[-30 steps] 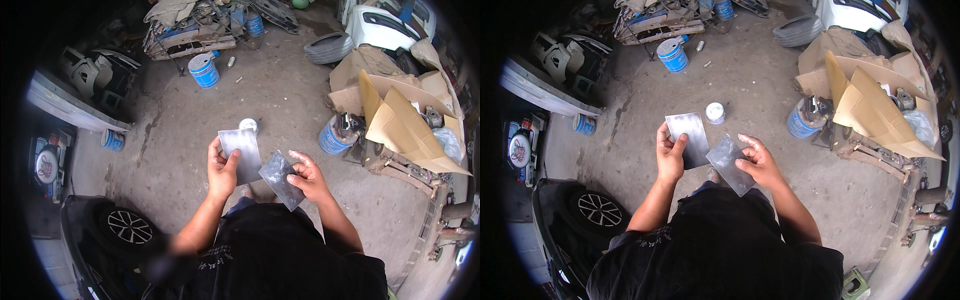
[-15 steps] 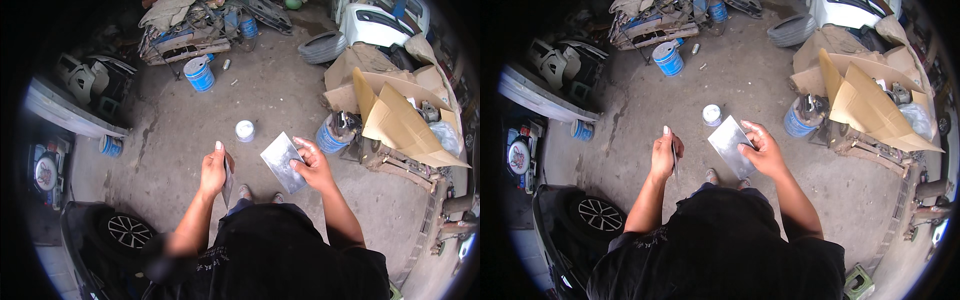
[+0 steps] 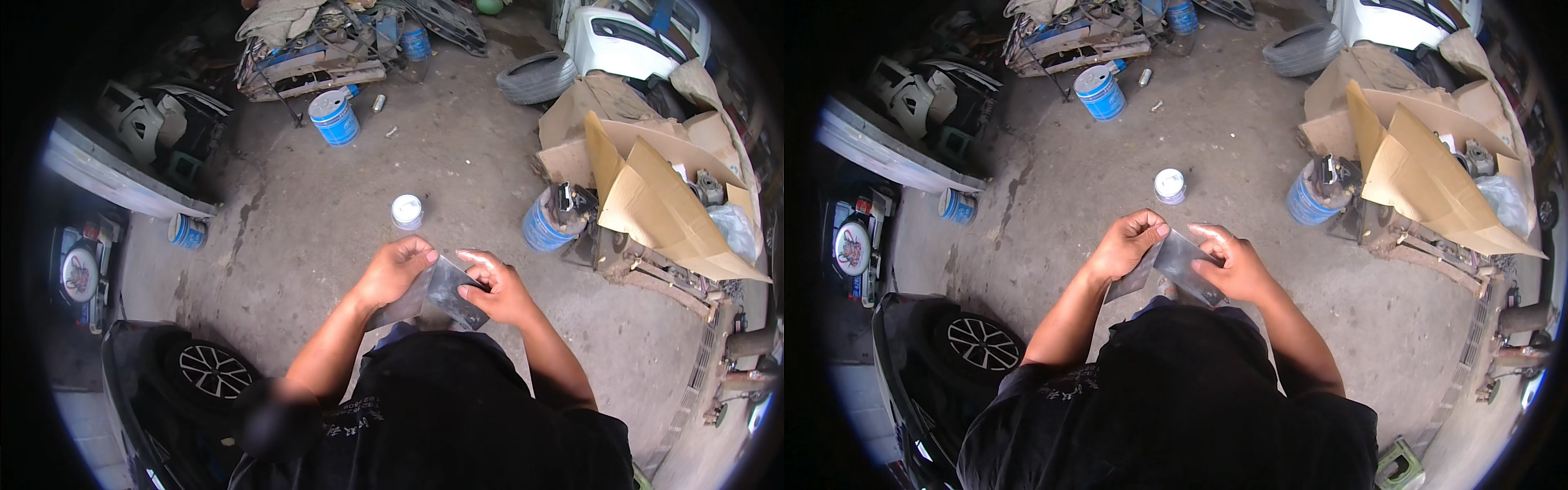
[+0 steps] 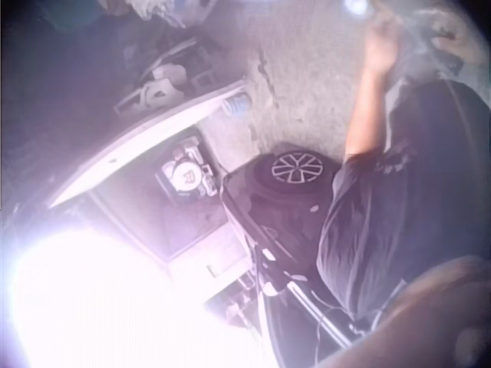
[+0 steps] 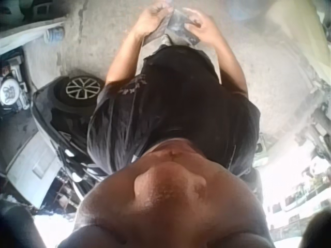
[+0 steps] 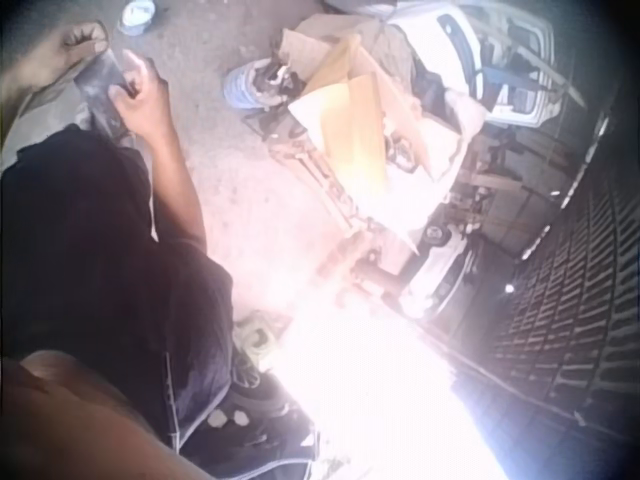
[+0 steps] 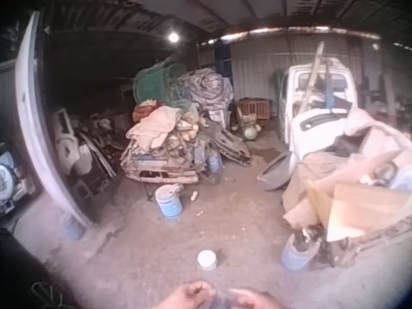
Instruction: The person scoops body filler from a can onto a metal spreader, mixes it with a hardener, and applies the compound to the side of a black car using a second spreader to smooth the surface.
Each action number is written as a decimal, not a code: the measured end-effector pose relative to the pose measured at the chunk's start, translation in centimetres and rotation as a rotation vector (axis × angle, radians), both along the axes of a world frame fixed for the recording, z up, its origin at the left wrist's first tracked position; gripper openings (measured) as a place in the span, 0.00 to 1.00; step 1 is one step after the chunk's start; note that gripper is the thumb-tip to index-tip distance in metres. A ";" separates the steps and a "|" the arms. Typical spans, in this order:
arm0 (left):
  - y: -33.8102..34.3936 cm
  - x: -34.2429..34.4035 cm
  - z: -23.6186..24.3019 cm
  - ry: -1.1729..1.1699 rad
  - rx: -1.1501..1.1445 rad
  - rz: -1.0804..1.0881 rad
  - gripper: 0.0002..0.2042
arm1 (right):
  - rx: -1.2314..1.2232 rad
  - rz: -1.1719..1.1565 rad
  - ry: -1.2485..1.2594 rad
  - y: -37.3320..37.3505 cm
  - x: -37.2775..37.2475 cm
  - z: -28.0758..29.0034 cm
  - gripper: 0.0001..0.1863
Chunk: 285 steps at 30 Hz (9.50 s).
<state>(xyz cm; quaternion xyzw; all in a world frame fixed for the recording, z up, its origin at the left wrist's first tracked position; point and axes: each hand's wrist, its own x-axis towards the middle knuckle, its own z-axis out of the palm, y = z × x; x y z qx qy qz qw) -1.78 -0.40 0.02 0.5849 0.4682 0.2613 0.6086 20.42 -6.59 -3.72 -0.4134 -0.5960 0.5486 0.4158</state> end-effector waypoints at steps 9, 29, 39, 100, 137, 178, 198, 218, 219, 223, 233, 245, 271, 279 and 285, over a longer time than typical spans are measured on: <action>-1.7 -1.3 -2.9 0.056 0.004 -0.049 0.10 | -0.091 -0.179 0.254 0.2 0.5 -1.7 0.33; 3.1 -2.2 -6.2 0.338 0.225 0.375 0.16 | 0.051 -0.424 0.022 8.3 -6.5 -5.5 0.27; 12.5 -6.2 -9.7 0.560 0.447 0.445 0.13 | -0.183 -0.122 -0.119 18.0 -12.3 -5.7 0.28; 23.3 -10.4 -57.0 -0.347 0.089 1.451 0.13 | -0.424 0.788 -0.583 52.1 -1.2 -68.3 0.34; 14.5 -12.1 -59.2 0.270 0.160 1.591 0.14 | 0.582 0.802 -1.166 55.3 -16.3 -73.3 0.40; 19.6 -10.9 -57.7 0.353 0.144 1.361 0.07 | -0.139 0.187 -0.912 60.6 -11.5 -78.2 0.35; 21.2 -11.5 -59.3 0.114 0.143 1.316 0.14 | 0.519 0.311 -1.586 55.4 8.5 -77.3 0.32; 23.0 -8.9 -57.7 -0.066 0.026 1.220 0.11 | 0.204 0.587 -0.066 44.1 -17.8 -58.0 0.44; 22.6 -9.1 -58.0 -0.044 0.038 1.226 0.11 | 0.126 0.600 -0.063 43.1 -19.0 -58.0 0.46; 21.1 -10.1 -58.5 -0.004 0.016 1.268 0.11 | 0.109 0.586 -0.074 41.6 -21.6 -58.2 0.33; 18.4 -11.9 -58.0 0.025 0.005 1.405 0.11 | -0.245 0.619 0.294 41.1 -23.8 -61.3 0.28; 19.0 -12.0 -56.7 0.009 0.009 1.452 0.10 | -0.598 0.594 0.336 42.4 -23.6 -63.3 0.24; 22.0 -8.2 -57.3 -0.151 -0.174 1.108 0.05 | -0.755 0.929 0.359 46.1 -9.5 -60.0 0.31; 21.8 -9.8 -61.5 0.064 -0.283 1.146 0.19 | -0.508 0.283 0.066 55.6 -5.1 -63.3 0.28; 27.0 -8.7 -65.8 0.483 -0.146 0.812 0.09 | -0.302 0.387 -0.370 58.1 -7.7 -66.7 0.26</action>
